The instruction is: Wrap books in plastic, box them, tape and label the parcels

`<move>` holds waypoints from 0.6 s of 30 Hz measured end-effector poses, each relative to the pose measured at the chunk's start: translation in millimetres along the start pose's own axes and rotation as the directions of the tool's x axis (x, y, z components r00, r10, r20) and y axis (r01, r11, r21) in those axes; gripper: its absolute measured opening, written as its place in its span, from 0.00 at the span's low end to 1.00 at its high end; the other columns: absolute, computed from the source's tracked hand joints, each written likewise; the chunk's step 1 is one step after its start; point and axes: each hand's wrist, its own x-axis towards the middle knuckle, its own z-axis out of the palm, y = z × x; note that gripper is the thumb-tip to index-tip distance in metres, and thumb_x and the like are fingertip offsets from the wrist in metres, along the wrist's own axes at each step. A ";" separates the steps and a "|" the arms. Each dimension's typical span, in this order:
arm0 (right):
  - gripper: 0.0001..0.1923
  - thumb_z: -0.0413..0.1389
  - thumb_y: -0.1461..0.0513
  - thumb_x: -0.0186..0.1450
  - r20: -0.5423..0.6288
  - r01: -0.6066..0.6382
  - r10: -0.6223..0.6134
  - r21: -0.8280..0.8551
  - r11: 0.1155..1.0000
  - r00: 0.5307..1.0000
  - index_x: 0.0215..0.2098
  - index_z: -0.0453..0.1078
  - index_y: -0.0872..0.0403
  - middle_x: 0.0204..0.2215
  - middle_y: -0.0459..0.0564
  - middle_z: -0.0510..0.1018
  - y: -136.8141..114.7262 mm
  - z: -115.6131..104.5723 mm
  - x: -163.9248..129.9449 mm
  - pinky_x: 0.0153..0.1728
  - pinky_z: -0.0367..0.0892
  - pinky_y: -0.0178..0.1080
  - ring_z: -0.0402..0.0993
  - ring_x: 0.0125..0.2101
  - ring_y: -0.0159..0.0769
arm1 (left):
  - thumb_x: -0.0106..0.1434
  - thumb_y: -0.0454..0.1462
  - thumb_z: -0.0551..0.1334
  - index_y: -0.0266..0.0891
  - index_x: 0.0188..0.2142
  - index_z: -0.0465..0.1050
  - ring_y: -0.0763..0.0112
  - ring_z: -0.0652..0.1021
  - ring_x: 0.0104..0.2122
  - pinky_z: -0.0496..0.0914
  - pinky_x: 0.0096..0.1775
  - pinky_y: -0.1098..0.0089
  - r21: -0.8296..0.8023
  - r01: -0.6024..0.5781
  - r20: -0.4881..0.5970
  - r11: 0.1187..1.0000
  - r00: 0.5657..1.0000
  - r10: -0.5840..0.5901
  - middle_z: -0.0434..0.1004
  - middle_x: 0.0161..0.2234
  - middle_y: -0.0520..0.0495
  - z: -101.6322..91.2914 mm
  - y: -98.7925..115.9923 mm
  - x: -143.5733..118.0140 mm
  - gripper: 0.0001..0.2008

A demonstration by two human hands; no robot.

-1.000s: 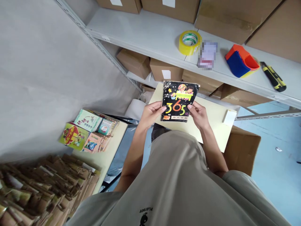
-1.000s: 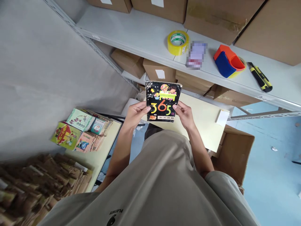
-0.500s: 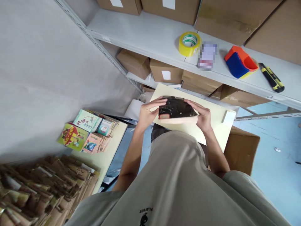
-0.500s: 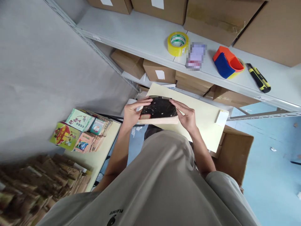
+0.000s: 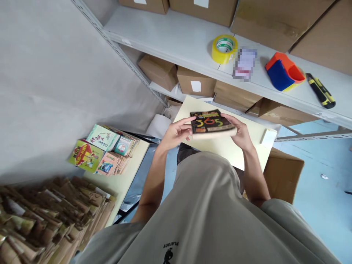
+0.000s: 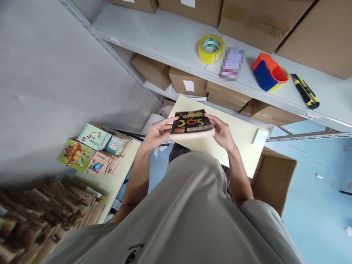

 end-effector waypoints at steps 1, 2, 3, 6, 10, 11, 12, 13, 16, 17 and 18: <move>0.35 0.78 0.28 0.63 0.007 -0.020 0.019 0.003 1.000 1.000 0.48 0.90 0.46 0.41 0.52 0.94 -1.1 2.0 0.3 0.46 0.88 0.48 0.90 0.41 0.46 | 0.62 0.64 0.83 0.39 0.62 0.88 0.58 0.92 0.33 0.81 0.29 0.69 -0.002 0.012 -0.016 1.000 1.000 -0.012 0.95 0.40 0.41 2.3 0.1 0.4 0.41; 0.34 0.77 0.28 0.63 0.002 -0.047 0.047 0.006 0.999 0.999 0.43 0.88 0.47 0.34 0.50 0.91 -2.3 5.5 0.1 0.38 0.86 0.44 0.86 0.33 0.42 | 0.63 0.67 0.82 0.39 0.56 0.89 0.58 0.92 0.32 0.79 0.28 0.69 0.002 0.024 -0.056 1.000 0.998 -0.024 0.95 0.38 0.40 5.8 -0.1 1.1 0.39; 0.34 0.76 0.28 0.64 -0.011 -0.080 0.080 0.012 0.997 0.997 0.38 0.86 0.47 0.27 0.48 0.88 -3.5 10.2 -0.5 0.31 0.81 0.41 0.81 0.26 0.39 | 0.64 0.69 0.80 0.39 0.48 0.88 0.59 0.91 0.29 0.78 0.27 0.69 0.011 0.035 -0.115 0.999 0.993 -0.034 0.93 0.34 0.40 10.0 -0.6 1.9 0.37; 0.38 0.71 0.26 0.68 -0.040 -0.165 0.168 0.057 0.985 0.985 0.28 0.79 0.48 0.17 0.44 0.77 -6.2 27.3 -4.5 0.19 0.65 0.37 0.65 0.16 0.31 | 0.67 0.74 0.74 0.43 0.29 0.79 0.69 0.78 0.16 0.69 0.22 0.69 0.026 0.054 -0.307 0.998 0.951 -0.043 0.78 0.18 0.49 22.1 -4.0 4.0 0.38; 0.43 0.69 0.23 0.68 -0.019 -0.204 0.206 0.077 0.976 0.978 0.21 0.73 0.48 0.14 0.45 0.74 -4.1 41.3 -11.1 0.18 0.61 0.37 0.63 0.15 0.29 | 0.62 0.77 0.74 0.45 0.22 0.71 0.76 0.66 0.11 0.57 0.17 0.69 0.031 0.078 -0.379 0.996 0.923 -0.060 0.67 0.13 0.55 25.7 -8.2 4.0 0.42; 0.43 0.68 0.23 0.68 -0.017 -0.209 0.211 0.066 0.976 0.977 0.20 0.73 0.48 0.14 0.45 0.74 -2.6 42.1 -12.6 0.18 0.61 0.37 0.64 0.15 0.30 | 0.62 0.78 0.74 0.45 0.21 0.71 0.76 0.66 0.11 0.57 0.17 0.69 0.042 0.085 -0.374 0.996 0.925 -0.063 0.67 0.13 0.55 24.6 -8.7 3.8 0.42; 0.44 0.68 0.22 0.68 -0.015 -0.215 0.215 0.050 0.975 0.976 0.20 0.74 0.48 0.15 0.46 0.75 -1.0 42.3 -14.0 0.18 0.61 0.36 0.65 0.16 0.30 | 0.61 0.78 0.75 0.45 0.22 0.72 0.76 0.66 0.11 0.58 0.17 0.70 0.056 0.090 -0.372 0.994 0.926 -0.063 0.68 0.14 0.55 23.4 -9.2 3.6 0.42; 0.44 0.67 0.22 0.68 -0.013 -0.220 0.221 0.034 0.975 0.975 0.20 0.74 0.48 0.15 0.46 0.76 0.5 41.9 -15.2 0.18 0.61 0.36 0.66 0.16 0.31 | 0.61 0.78 0.75 0.44 0.23 0.75 0.76 0.67 0.12 0.59 0.17 0.70 0.070 0.095 -0.373 0.993 0.926 -0.062 0.70 0.14 0.55 22.3 -9.7 3.5 0.42; 0.44 0.65 0.22 0.69 -0.010 -0.228 0.228 0.006 0.974 0.974 0.22 0.76 0.48 0.18 0.49 0.80 3.7 40.5 -17.2 0.19 0.64 0.37 0.70 0.17 0.32 | 0.61 0.77 0.76 0.42 0.30 0.84 0.75 0.72 0.14 0.65 0.19 0.72 0.092 0.089 -0.388 0.992 0.921 -0.046 0.75 0.18 0.54 21.1 -12.6 4.6 0.40; 0.43 0.65 0.22 0.70 -0.009 -0.227 0.227 0.013 0.974 0.974 0.23 0.76 0.49 0.20 0.49 0.82 4.3 40.3 -17.4 0.20 0.66 0.37 0.73 0.18 0.33 | 0.62 0.77 0.75 0.42 0.33 0.85 0.74 0.74 0.16 0.69 0.20 0.72 0.085 0.079 -0.391 0.993 0.919 -0.040 0.77 0.19 0.53 21.4 -14.2 5.4 0.40; 0.42 0.66 0.22 0.70 -0.009 -0.224 0.224 0.029 0.974 0.974 0.25 0.77 0.49 0.23 0.50 0.85 4.8 40.2 -17.4 0.21 0.69 0.37 0.75 0.20 0.35 | 0.63 0.77 0.74 0.41 0.34 0.86 0.72 0.77 0.17 0.73 0.22 0.72 0.072 0.066 -0.393 0.995 0.919 -0.033 0.80 0.21 0.52 21.9 -15.9 6.3 0.40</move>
